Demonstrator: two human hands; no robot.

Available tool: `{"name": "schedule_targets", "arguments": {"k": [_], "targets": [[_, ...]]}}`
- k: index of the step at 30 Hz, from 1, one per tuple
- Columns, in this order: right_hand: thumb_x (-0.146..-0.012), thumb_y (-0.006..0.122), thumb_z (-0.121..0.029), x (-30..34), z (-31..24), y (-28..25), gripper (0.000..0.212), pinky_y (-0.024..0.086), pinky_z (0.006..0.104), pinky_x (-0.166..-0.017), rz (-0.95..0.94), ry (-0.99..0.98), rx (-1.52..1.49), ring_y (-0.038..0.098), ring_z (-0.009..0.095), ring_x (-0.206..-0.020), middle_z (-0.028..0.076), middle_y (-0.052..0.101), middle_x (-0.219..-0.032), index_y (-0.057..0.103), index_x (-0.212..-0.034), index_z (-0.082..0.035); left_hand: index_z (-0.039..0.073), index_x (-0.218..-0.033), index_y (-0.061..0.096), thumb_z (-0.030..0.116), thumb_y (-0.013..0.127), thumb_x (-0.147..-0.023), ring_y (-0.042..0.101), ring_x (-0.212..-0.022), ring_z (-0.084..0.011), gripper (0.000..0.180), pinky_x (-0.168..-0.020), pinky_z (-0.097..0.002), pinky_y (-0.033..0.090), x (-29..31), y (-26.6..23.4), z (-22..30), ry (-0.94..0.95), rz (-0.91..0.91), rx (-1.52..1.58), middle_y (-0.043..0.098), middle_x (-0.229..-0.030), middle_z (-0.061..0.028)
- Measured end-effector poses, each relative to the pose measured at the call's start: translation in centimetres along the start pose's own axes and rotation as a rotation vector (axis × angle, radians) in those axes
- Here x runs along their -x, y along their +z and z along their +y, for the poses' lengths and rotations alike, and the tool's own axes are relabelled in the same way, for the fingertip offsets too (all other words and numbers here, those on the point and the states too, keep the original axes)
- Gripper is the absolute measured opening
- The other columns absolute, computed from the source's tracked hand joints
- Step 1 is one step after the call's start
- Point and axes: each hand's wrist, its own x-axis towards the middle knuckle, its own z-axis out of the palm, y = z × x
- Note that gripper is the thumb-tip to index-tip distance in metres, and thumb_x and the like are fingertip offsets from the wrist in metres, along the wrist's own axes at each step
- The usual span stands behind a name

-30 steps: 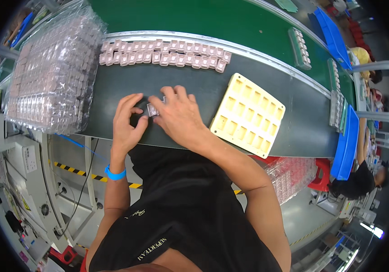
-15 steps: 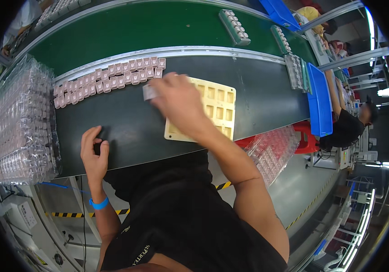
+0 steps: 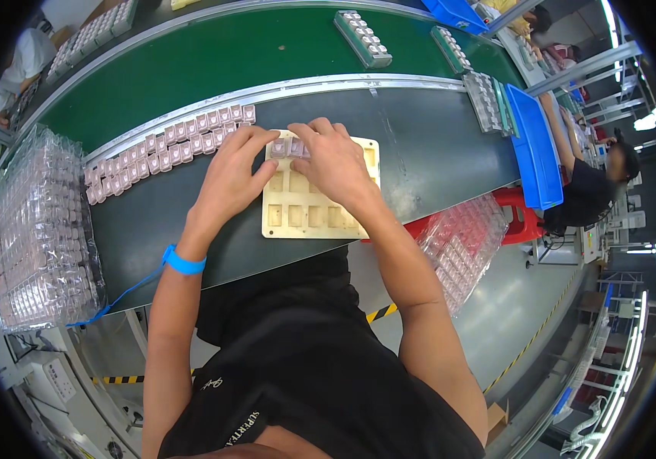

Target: Assembling small electronic components into individual trays and then placing them into a larger tray on an assembly line.

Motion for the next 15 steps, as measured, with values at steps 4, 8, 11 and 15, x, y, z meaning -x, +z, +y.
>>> {"name": "schedule_targets", "arguments": {"k": [4,8,11,15], "targets": [[-0.083,0.079,-0.022,0.5,1.1,-0.5,0.053,0.051,0.0451,-0.097,-0.022,0.02,-0.066,0.06,0.034,-0.113,0.012,0.064,-0.124,0.064,-0.133,-0.01,0.001,-0.126,0.065,0.011,0.071,-0.087,0.058,-0.119,-0.0341,0.041,-0.102,-0.043,0.048,-1.0,1.9,-1.7,0.001,-0.048,-0.05,0.063,-0.123,-0.0153],[-0.083,0.076,-0.022,-0.1,1.4,0.4,0.047,0.049,0.044,-0.1,0.005,-0.016,-0.075,0.059,0.035,-0.115,0.011,0.064,-0.124,0.067,-0.127,-0.009,0.001,-0.124,0.066,0.009,0.069,-0.087,0.058,-0.116,-0.035,0.038,-0.102,-0.0436,0.047,-1.0,2.7,-2.7,0.035,-0.054,0.025,0.064,-0.124,-0.0151],[-0.083,0.074,-0.022,-0.5,1.2,0.6,0.039,0.048,0.0438,-0.1,0.02,-0.059,0.011,0.058,0.034,-0.113,0.01,0.064,-0.124,0.07,-0.12,-0.007,0.001,-0.122,0.067,0.006,0.068,-0.087,0.059,-0.112,-0.0349,0.035,-0.099,-0.0436,0.048,-0.9,2.9,-2.9,0.061,-0.016,0.053,0.065,-0.121,-0.0145],[-0.082,0.074,-0.021,-0.6,1.3,0.3,0.037,0.047,0.0436,-0.1,0.008,-0.056,0.112,0.058,0.034,-0.113,0.009,0.064,-0.124,0.07,-0.117,-0.007,0.001,-0.121,0.067,0.007,0.068,-0.087,0.059,-0.115,-0.0347,0.035,-0.101,-0.0436,0.047,-0.8,3.1,-2.9,0.033,-0.012,0.095,0.065,-0.122,-0.0145]]}}
